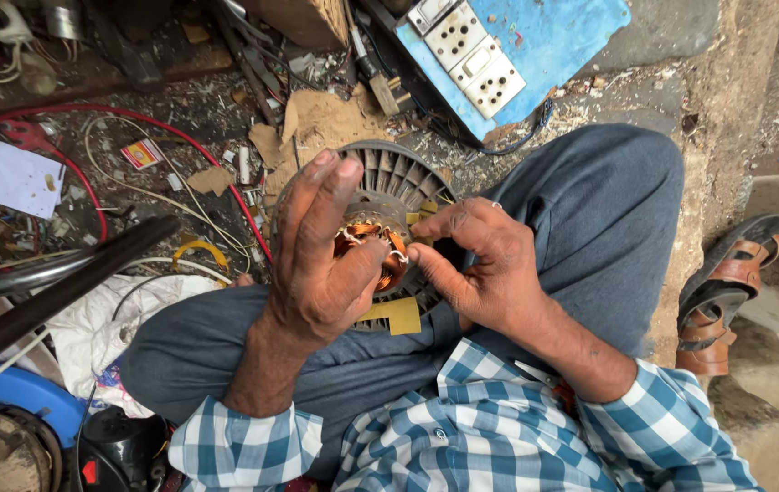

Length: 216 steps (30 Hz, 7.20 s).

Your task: The person sits on the floor and uses scissors to cut a strip of insulating tape. They then wrap the tape around a cylindrical copper-wound motor component, pressing it into place with their fingers. The person repeats the cutting and wrapping process to add more tape layers.

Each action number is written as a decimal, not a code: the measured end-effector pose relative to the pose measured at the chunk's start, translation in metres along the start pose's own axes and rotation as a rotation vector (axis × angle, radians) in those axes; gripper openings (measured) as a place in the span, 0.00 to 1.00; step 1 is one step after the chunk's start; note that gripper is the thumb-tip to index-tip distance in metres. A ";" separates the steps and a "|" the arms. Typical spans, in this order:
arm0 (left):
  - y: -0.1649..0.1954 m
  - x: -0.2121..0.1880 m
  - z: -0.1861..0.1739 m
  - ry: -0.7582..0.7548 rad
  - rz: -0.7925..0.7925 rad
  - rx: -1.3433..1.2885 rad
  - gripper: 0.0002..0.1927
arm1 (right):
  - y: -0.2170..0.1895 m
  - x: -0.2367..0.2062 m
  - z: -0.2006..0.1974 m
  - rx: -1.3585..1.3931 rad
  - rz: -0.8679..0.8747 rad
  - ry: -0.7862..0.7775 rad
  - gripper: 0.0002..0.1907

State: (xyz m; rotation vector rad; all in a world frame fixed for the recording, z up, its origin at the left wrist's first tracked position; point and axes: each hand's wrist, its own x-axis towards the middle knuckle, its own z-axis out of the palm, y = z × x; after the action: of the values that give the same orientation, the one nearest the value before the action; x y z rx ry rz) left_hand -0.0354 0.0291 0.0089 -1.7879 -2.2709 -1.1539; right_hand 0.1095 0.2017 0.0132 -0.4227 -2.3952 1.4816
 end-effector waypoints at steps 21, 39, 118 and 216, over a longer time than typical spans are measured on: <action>-0.002 0.005 0.013 0.030 0.042 -0.118 0.13 | -0.023 -0.008 -0.001 0.099 0.071 0.146 0.14; 0.000 0.007 0.013 0.069 0.027 -0.132 0.10 | -0.030 -0.028 0.019 0.341 0.252 0.172 0.13; 0.179 0.027 0.131 -0.161 0.264 -0.254 0.03 | 0.002 -0.180 -0.157 -0.087 0.332 0.170 0.22; 0.186 0.070 0.119 -0.274 -0.159 -0.511 0.07 | 0.006 -0.181 -0.184 -0.138 0.342 0.177 0.06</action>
State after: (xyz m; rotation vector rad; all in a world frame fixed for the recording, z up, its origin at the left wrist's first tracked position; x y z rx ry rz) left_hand 0.1465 0.1657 0.0513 -2.0678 -2.4665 -1.7498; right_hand 0.3479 0.2822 0.0700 -0.9944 -2.3743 1.3415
